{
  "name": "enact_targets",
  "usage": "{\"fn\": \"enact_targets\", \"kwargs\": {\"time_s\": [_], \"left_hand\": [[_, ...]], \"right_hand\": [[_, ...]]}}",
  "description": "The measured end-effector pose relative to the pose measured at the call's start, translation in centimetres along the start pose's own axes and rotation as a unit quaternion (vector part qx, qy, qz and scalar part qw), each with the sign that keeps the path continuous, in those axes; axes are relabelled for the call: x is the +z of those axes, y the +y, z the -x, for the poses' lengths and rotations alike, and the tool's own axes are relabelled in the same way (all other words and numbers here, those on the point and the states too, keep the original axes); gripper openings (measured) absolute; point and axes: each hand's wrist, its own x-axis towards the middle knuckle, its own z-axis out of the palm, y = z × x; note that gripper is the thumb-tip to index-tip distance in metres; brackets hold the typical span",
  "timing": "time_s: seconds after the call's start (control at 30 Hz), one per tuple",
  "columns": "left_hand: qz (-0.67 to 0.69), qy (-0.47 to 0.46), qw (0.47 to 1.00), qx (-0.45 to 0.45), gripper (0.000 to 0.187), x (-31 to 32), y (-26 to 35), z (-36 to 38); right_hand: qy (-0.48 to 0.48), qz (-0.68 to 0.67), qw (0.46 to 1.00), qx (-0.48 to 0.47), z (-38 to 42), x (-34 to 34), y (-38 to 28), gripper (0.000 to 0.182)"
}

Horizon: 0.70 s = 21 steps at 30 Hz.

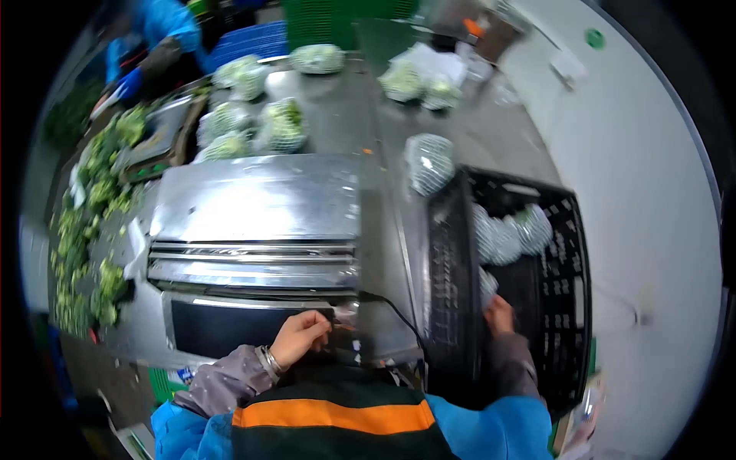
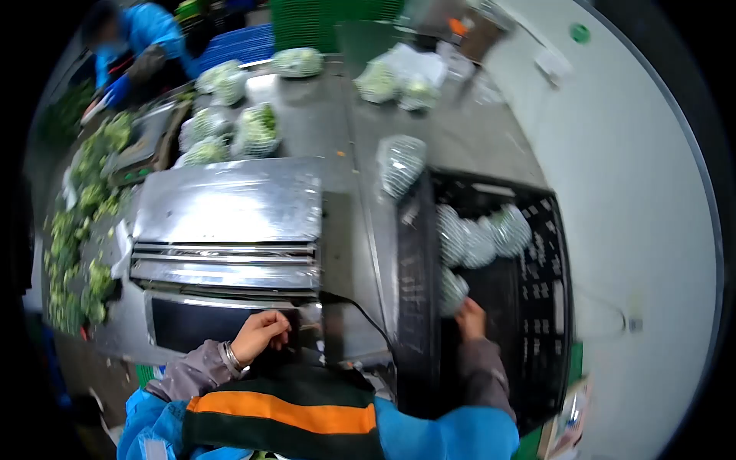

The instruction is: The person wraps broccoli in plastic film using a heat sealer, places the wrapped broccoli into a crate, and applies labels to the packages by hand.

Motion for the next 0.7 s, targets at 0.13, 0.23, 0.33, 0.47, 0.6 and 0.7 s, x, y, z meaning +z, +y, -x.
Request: {"fn": "enact_targets", "kwargs": {"time_s": [0.13, 0.23, 0.33, 0.47, 0.6, 0.7], "left_hand": [[-0.221, 0.207, 0.936, 0.182, 0.02, -3.5, -2.4, 3.0], [-0.456, 0.272, 0.776, 0.34, 0.021, -5.8, -3.7, 3.2], [-0.522, 0.295, 0.707, 0.375, 0.02, -6.2, -5.1, 2.4], [-0.547, 0.288, 0.703, 0.351, 0.021, -6.2, -5.4, 2.2], [-0.528, 0.301, 0.712, 0.352, 0.02, -6.8, -5.6, 2.2], [-0.498, 0.303, 0.742, 0.33, 0.017, -7.1, -6.0, 2.1]], "right_hand": [[0.129, 0.213, 0.864, -0.438, -3.2, 0.9, -12.8, 0.013], [0.035, 0.234, 0.879, -0.415, -1.2, 14.8, -26.9, 0.012], [-0.29, 0.224, 0.844, -0.391, -4.5, 31.2, -30.7, 0.04], [-0.28, 0.464, 0.774, -0.329, -12.0, 51.1, -28.1, 0.082], [-0.17, 0.595, 0.689, -0.378, -14.0, 62.6, -25.2, 0.084], [-0.131, 0.578, 0.689, -0.417, -13.6, 67.2, -22.8, 0.081]]}}
